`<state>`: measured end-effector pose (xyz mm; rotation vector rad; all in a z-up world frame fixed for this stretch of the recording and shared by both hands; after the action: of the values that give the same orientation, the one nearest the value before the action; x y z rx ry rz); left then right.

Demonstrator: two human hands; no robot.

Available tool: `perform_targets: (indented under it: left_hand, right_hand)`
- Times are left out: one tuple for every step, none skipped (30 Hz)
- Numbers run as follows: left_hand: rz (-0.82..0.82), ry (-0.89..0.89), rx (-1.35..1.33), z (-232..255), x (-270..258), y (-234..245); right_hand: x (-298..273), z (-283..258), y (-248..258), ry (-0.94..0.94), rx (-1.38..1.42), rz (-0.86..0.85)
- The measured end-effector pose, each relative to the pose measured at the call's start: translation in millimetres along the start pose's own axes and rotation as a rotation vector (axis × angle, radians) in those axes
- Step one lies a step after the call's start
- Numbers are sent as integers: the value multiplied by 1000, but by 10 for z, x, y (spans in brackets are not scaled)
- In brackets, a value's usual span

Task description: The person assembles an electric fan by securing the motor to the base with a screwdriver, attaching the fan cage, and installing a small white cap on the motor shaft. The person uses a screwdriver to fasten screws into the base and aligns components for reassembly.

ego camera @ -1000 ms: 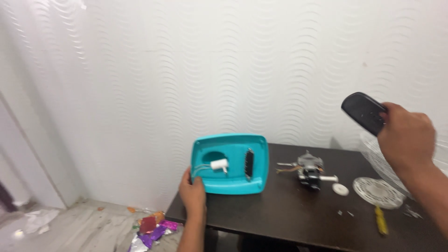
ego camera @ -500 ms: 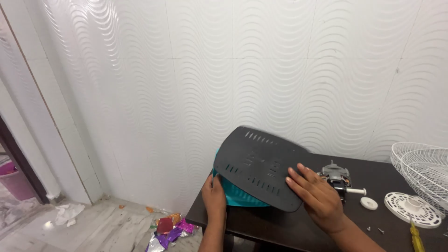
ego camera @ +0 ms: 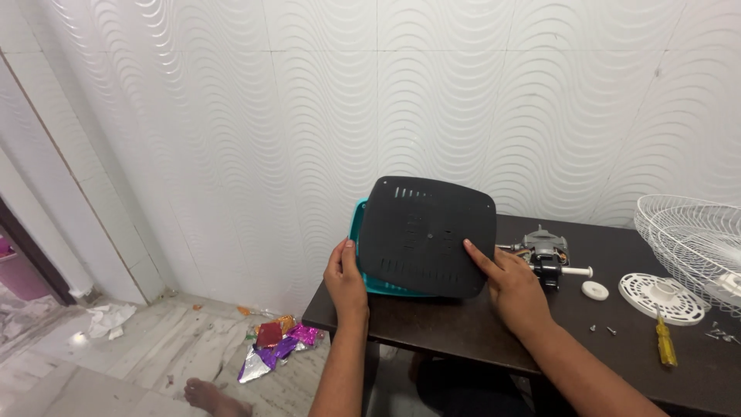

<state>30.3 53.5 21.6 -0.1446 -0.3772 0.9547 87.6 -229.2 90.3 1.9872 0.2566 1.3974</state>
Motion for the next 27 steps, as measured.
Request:
perform_targets:
  left_hand:
    - [-8, 2, -12, 27, -2, 0]
    - [-17, 4, -23, 42, -16, -2]
    - [-26, 5, -33, 50, -35, -5]
    - [-28, 24, -41, 52, -43, 0]
    - [-31, 42, -48, 52, -49, 5]
    - [-33, 60, -56, 52, -55, 9]
    - [-44, 66, -59, 58, -60, 6]
    - [-52, 71, -62, 62, -65, 2]
    - [-61, 76, -65, 65, -72, -4]
    - [-80, 59, -76, 85, -76, -18]
    - [-99, 42, -86, 101, -88, -34]
    - [-118, 22, -97, 126, -84, -58]
    - [-117, 20, -33, 129, -91, -66]
    - [-118, 15, 32, 130, -101, -71]
    - [-118, 9, 96, 126, -118, -74]
    - [-124, -26, 154, 143, -123, -90]
    - [-129, -61, 211, 157, -130, -104]
    - [-134, -98, 266, 173, -131, -129]
    - [-125, -140, 324, 195, -127, -142]
    - [-117, -177, 383, 205, -142, -154]
    - [-108, -214, 441, 219, -150, -167]
    - [-125, -215, 446, 211, -158, -186]
    - [-142, -216, 451, 209, -166, -203]
    - [-158, -215, 456, 210, -182, -217]
    - [-186, -202, 448, 212, -192, -236]
    - [-215, -186, 439, 218, -201, -252]
    - [-244, -169, 431, 232, -203, -271]
  right_hand:
    - [0, 50, -36, -61, -2, -33]
    - [-15, 98, -70, -124, -3, -66]
    - [-35, 141, -99, -186, -4, -99]
    - [-36, 125, -95, -176, 54, -88]
    - [-37, 102, -88, -166, 112, -77]
    - [-34, 77, -78, -156, 170, -65]
    - [-25, 33, -42, -115, 200, -21]
    - [-13, -12, -8, -73, 232, 22]
    - [-7, -55, 30, -30, 263, 66]
    - [-3, -4, 2, -134, 248, 40]
    - [-8, 51, -24, -237, 233, 14]
    - [-13, 113, -49, -339, 217, -10]
    - [-22, 143, -69, -387, 179, -38]
    - [-36, 180, -89, -436, 141, -62]
    - [-56, 225, -110, -484, 103, -86]
    - [-48, 275, -112, -514, 150, -51]
    - [-45, 332, -114, -544, 198, -16]
    - [-46, 393, -110, -571, 244, 21]
    - [-53, 455, -141, -607, 232, -8]
    - [-86, 517, -169, -645, 219, -39]
    - [-117, 577, -199, -684, 206, -70]
    - [-134, 622, -205, -698, 285, -34]
    - [-148, 662, -213, -712, 363, 1]
    - [-168, 696, -216, -725, 441, 35]
    - [-170, 716, -222, -722, 452, 40]
    - [-167, 732, -227, -721, 462, 43]
    - [-152, 744, -232, -720, 472, 47]
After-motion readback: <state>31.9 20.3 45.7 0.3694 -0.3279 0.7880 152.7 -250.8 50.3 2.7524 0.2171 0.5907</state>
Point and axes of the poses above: each hand's wrist, its own x-axis towards the middle knuckle, its own y-axis out of the back of the hand, z = x × y, the point moved 7 cm from there along x, towards the middle knuckle, and after that the axes turned 11 degrees about x, right-handed, at the moved point
